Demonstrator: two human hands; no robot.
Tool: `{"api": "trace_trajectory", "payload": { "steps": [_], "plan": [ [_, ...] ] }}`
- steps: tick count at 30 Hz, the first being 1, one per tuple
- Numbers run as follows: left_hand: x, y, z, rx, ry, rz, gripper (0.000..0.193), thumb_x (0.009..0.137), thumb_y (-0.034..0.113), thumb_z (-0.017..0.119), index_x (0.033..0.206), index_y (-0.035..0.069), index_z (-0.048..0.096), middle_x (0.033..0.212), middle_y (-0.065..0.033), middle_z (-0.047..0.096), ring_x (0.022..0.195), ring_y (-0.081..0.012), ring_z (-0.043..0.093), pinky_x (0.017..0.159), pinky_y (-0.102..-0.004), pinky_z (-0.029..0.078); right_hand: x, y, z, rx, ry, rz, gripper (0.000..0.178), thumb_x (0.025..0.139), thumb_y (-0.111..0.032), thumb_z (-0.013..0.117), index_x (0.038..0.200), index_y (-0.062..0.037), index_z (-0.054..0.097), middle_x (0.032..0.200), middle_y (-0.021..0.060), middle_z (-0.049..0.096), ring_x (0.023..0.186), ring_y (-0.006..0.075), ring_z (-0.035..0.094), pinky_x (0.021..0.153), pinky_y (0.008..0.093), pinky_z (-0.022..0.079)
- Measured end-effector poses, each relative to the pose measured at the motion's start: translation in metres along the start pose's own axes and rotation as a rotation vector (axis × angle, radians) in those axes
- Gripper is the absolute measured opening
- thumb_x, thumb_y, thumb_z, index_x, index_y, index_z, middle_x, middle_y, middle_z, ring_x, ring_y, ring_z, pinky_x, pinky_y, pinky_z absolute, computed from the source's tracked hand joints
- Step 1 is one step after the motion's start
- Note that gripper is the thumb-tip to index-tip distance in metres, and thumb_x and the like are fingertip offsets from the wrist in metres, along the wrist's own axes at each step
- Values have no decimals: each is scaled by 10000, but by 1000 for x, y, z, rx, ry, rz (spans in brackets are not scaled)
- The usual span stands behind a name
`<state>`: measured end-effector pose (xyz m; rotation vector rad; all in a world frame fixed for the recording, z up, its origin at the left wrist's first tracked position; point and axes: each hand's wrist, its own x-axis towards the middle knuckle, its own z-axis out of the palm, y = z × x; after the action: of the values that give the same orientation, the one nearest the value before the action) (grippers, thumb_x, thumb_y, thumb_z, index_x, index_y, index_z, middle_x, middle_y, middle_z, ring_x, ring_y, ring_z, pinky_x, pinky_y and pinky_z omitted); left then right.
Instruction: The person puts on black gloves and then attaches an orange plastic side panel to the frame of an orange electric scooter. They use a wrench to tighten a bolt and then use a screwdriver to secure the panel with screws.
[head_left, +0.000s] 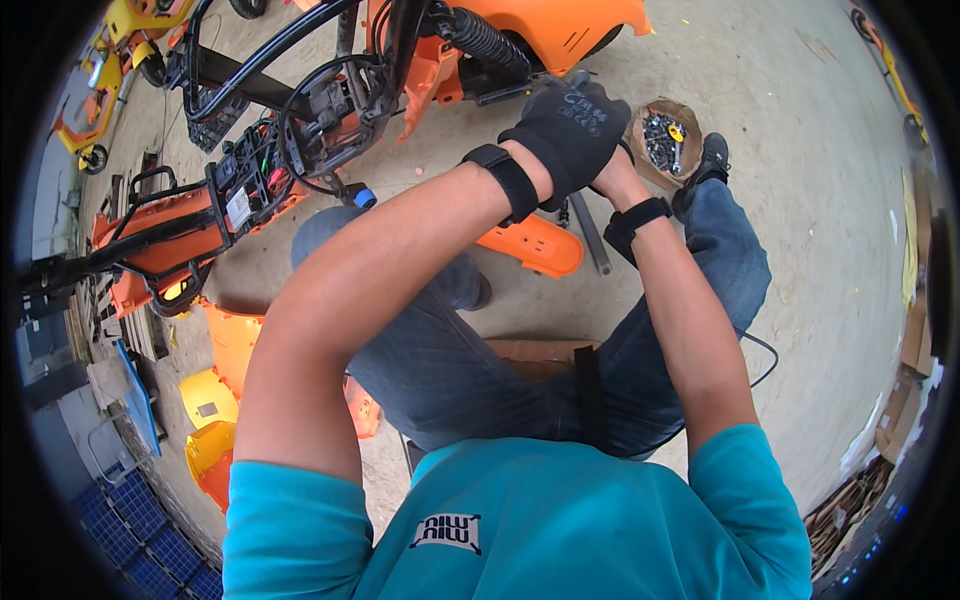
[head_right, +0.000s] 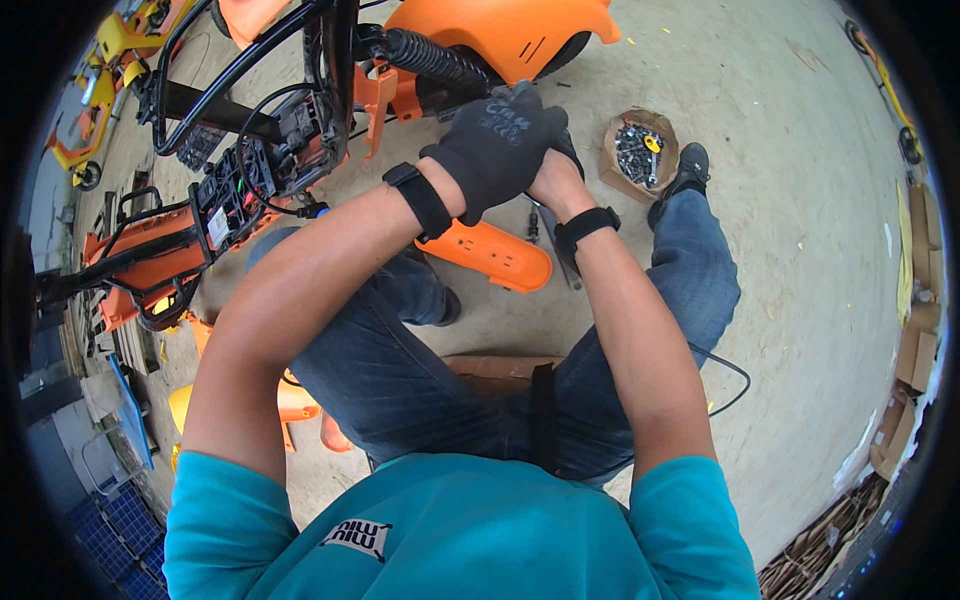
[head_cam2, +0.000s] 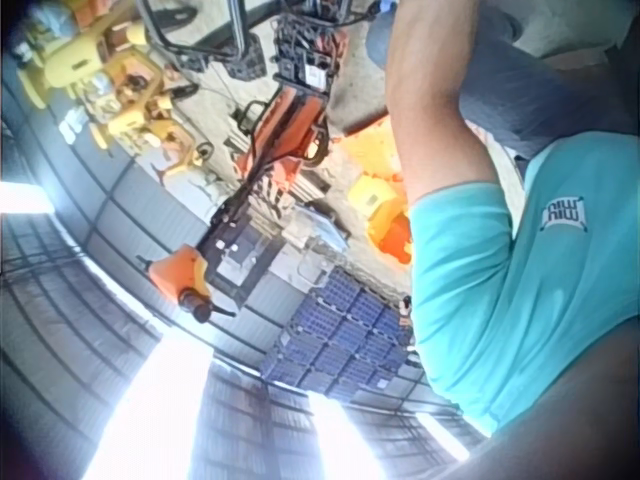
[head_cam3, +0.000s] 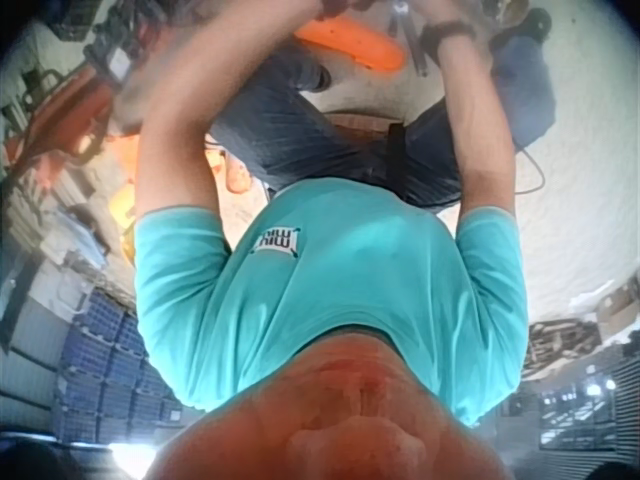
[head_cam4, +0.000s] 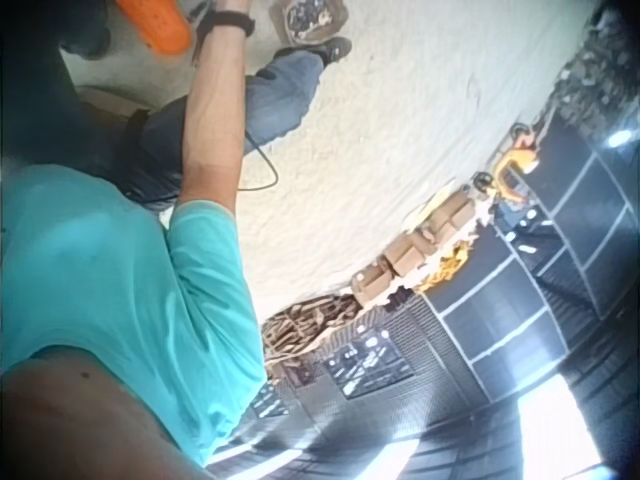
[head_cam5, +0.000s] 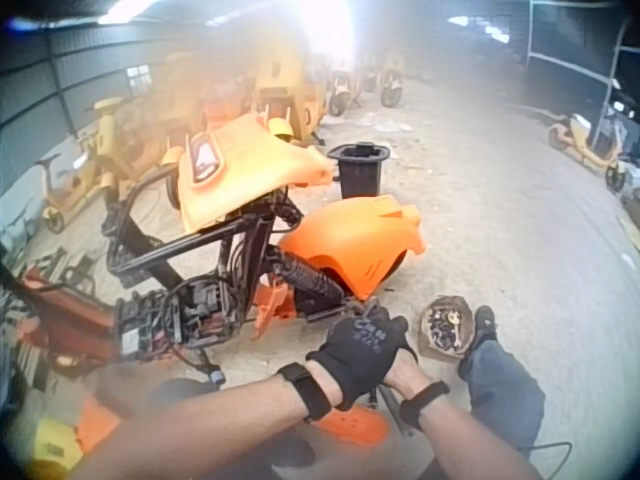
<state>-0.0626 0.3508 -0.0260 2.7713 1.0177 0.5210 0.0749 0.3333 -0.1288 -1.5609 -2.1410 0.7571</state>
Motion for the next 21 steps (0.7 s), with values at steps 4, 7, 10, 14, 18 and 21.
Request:
{"api": "trace_trajectory", "payload": {
  "steps": [4, 7, 10, 14, 18, 21],
  "plan": [
    [3, -4, 7, -194, -100, -185, 214, 762, 78, 608, 969, 24, 607, 891, -197, 656, 885, -351, 646, 730, -438, 515, -3, -2, 5, 24, -31, 79, 372, 902, -229, 538, 1240, -89, 604, 1247, 171, 611, 1205, 337, 533, 966, 372, 450],
    [1, -3, 21, -562, -1, -184, 211, 758, 76, 601, 950, -10, 589, 873, -223, 641, 869, -380, 629, 741, -447, 494, -10, 24, 26, -181, 154, -198, 330, 887, -122, 630, 1192, -1, 598, 1171, 141, 639, 1116, 271, 587, 934, 337, 464],
    [-4, -3, 18, -648, -57, -163, 246, 758, 81, 604, 987, -6, 572, 902, -229, 624, 886, -389, 606, 783, -456, 486, -12, 13, 20, 130, 70, 64, 360, 890, -111, 626, 1231, -11, 568, 1197, 138, 622, 1120, 257, 580, 940, 331, 463],
    [-2, 6, 3, -616, -203, -133, 342, 756, 81, 607, 1083, 4, 542, 957, -234, 618, 921, -401, 602, 847, -446, 486, -12, 8, 12, 495, 107, 273, 406, 894, -95, 621, 1283, -24, 528, 1232, 134, 599, 1126, 239, 570, 948, 323, 460],
    [-3, 9, -1, -269, -44, -75, 422, 751, 72, 614, 1158, 6, 521, 1005, -230, 624, 988, -388, 617, 887, -429, 495, -2, -7, -2, 627, 214, 219, 457, 898, -80, 617, 1334, -37, 487, 1267, 130, 576, 1132, 220, 560, 956, 316, 458],
    [-1, 12, 0, -94, 148, -5, 460, 754, 70, 616, 1194, -3, 502, 1078, -229, 611, 1010, -373, 626, 842, -445, 513, 7, -11, -16, 510, 347, -27, 487, 888, -115, 637, 1343, -37, 483, 1286, 146, 570, 1158, 247, 550, 983, 335, 439]
  ]
}}
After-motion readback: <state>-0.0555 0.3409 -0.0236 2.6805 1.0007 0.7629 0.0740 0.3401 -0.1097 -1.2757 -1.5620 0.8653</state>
